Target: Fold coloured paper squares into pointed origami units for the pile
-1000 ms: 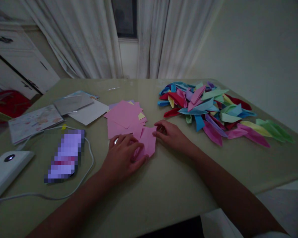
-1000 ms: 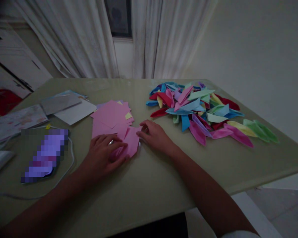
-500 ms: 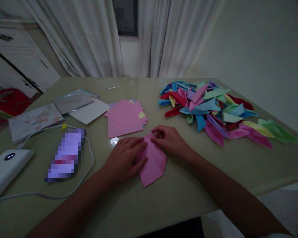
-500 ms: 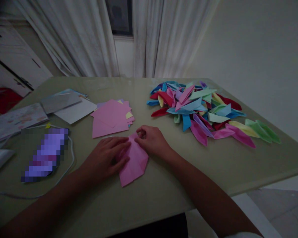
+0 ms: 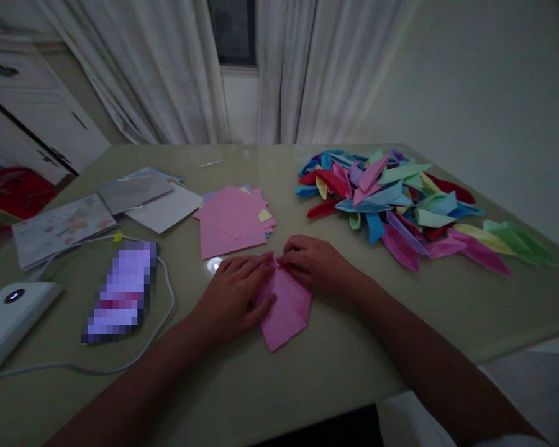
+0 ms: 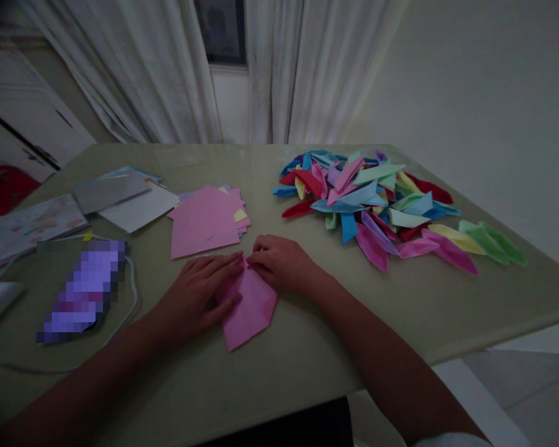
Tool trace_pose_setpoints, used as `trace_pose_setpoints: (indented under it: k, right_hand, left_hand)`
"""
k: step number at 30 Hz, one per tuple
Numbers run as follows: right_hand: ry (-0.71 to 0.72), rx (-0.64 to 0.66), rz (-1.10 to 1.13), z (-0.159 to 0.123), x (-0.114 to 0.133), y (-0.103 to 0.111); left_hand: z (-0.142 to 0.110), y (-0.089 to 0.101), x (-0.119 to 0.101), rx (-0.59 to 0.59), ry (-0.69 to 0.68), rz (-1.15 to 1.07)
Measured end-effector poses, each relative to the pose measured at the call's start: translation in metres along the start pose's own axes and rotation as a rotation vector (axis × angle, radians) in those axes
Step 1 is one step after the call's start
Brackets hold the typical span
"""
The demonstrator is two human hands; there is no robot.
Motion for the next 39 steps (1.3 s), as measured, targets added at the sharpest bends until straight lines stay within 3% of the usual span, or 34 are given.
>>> trace_pose_setpoints:
  k: [24, 31, 39]
  right_hand:
    - [0.061, 0.040, -0.077, 0.0000, 0.0071, -0.0020]
    - [-0.001, 0.113, 0.005, 0.0008, 0.0077, 0.0018]
    - [-0.092, 0.111, -0.014, 0.0018, 0.0061, 0.0010]
  left_hand:
    - [-0.0002, -0.0027, -0.0002, 0.036, 0.004, 0.017]
    - [-0.0003, -0.0054, -0.0005, 0.059, -0.001, 0.093]
    - [0.0000, -0.0052, -0.0015, 0.087, -0.005, 0.123]
Point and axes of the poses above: each hand's wrist, its own z-axis towards the middle knuckle, its own y-axis out of the back of the hand, x = y × z, the point moved 8 cm from there along z, towards the middle knuckle, and after that the axes turned 9 degrees about -z, right-handed, at the moved point
